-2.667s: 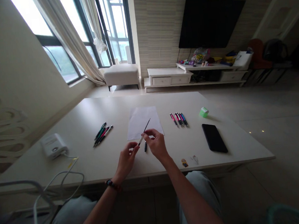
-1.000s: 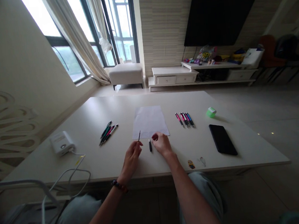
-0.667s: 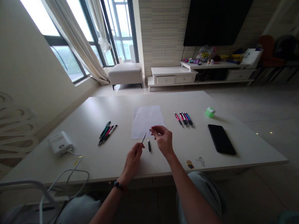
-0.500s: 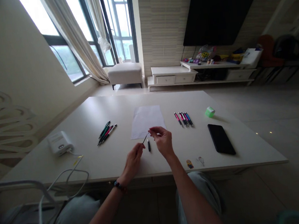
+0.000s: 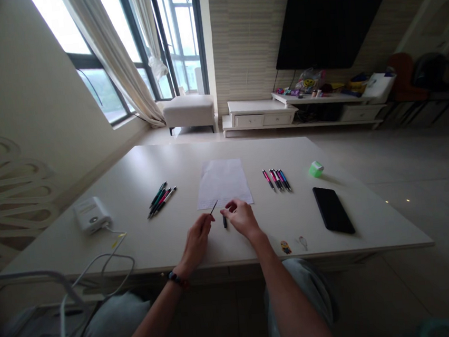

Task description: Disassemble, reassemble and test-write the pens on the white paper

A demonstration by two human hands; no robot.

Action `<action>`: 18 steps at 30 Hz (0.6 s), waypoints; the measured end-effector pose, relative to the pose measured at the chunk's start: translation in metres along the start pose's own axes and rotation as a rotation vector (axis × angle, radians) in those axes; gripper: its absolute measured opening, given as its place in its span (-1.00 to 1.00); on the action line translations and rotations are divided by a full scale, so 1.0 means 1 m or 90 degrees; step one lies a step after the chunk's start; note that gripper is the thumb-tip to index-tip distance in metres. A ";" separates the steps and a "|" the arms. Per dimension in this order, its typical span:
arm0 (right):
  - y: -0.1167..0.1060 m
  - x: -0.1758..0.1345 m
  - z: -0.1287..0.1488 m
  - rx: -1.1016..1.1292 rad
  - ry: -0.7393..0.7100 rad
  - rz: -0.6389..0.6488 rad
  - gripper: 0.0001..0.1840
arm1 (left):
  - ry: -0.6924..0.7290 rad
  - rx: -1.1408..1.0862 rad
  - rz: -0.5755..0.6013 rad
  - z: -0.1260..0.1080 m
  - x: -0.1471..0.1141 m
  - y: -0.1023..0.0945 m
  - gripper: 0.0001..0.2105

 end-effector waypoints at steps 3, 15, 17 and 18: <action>0.009 -0.002 -0.014 -0.177 0.025 -0.025 -0.79 | 0.001 0.012 -0.010 0.001 0.001 -0.004 -0.75; -0.031 0.004 0.018 0.396 0.044 -0.246 -0.70 | 0.021 0.119 0.014 -0.001 0.000 -0.003 -0.72; -0.034 0.001 0.022 0.395 0.034 -0.252 -0.71 | 0.028 0.123 0.023 -0.002 -0.001 -0.001 -0.72; -0.035 0.000 0.023 0.389 0.030 -0.250 -0.71 | 0.030 0.123 0.027 -0.002 -0.001 -0.001 -0.72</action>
Point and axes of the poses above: each hand's wrist, its own x-axis towards the middle knuckle, its own y-axis out of the palm, z = x × y, the point moved 6 cm from there along x, towards the middle knuckle, and after that the axes turned 11 degrees about -z, right-handed, at the moved point
